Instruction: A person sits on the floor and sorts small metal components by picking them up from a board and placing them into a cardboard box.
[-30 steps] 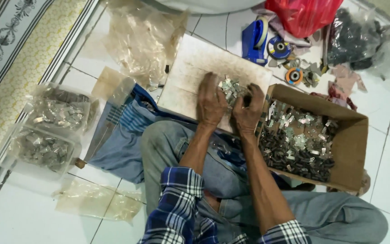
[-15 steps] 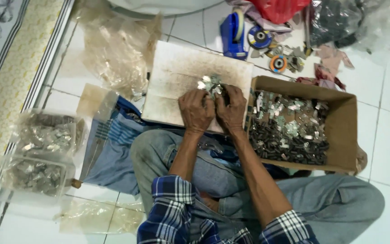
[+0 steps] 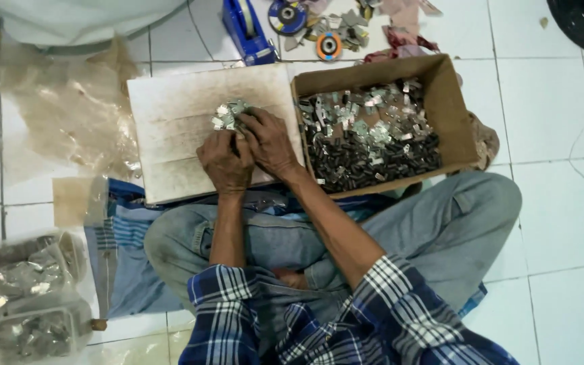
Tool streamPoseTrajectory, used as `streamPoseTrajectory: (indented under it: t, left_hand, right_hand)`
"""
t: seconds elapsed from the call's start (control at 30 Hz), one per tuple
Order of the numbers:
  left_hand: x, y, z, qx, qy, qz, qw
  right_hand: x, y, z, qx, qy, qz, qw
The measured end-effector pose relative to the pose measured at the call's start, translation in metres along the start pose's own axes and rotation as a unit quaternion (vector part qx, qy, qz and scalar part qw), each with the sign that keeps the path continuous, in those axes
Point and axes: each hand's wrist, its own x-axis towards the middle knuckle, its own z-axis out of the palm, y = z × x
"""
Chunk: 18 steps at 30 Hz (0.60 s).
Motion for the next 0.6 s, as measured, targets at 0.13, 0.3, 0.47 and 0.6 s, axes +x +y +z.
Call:
streamPoseTrajectory:
  t: [0.13,0.3,0.47,0.6]
  left_hand:
    - [0.0,0.001,-0.001,-0.017,0.014,0.002,1.0]
    - [-0.001,0.004,-0.001,-0.045,0.041,-0.006,0.998]
    - [0.001,0.071,0.024,-0.121,0.008,0.036,0.992]
    - [-0.025,0.155,0.073,-0.181,-0.247,0.091,0.948]
  right_hand:
    - [-0.004,-0.016,-0.021,0.083,0.054,0.001,0.995]
    - [-0.034,0.037,-0.088,-0.015,0.049,-0.056,0.997]
    - [-0.058,0.105,-0.233,-0.034,-0.278,0.07,0.957]
    - [-0.102,0.177,-0.26,-0.136,-0.387,0.181,0.894]
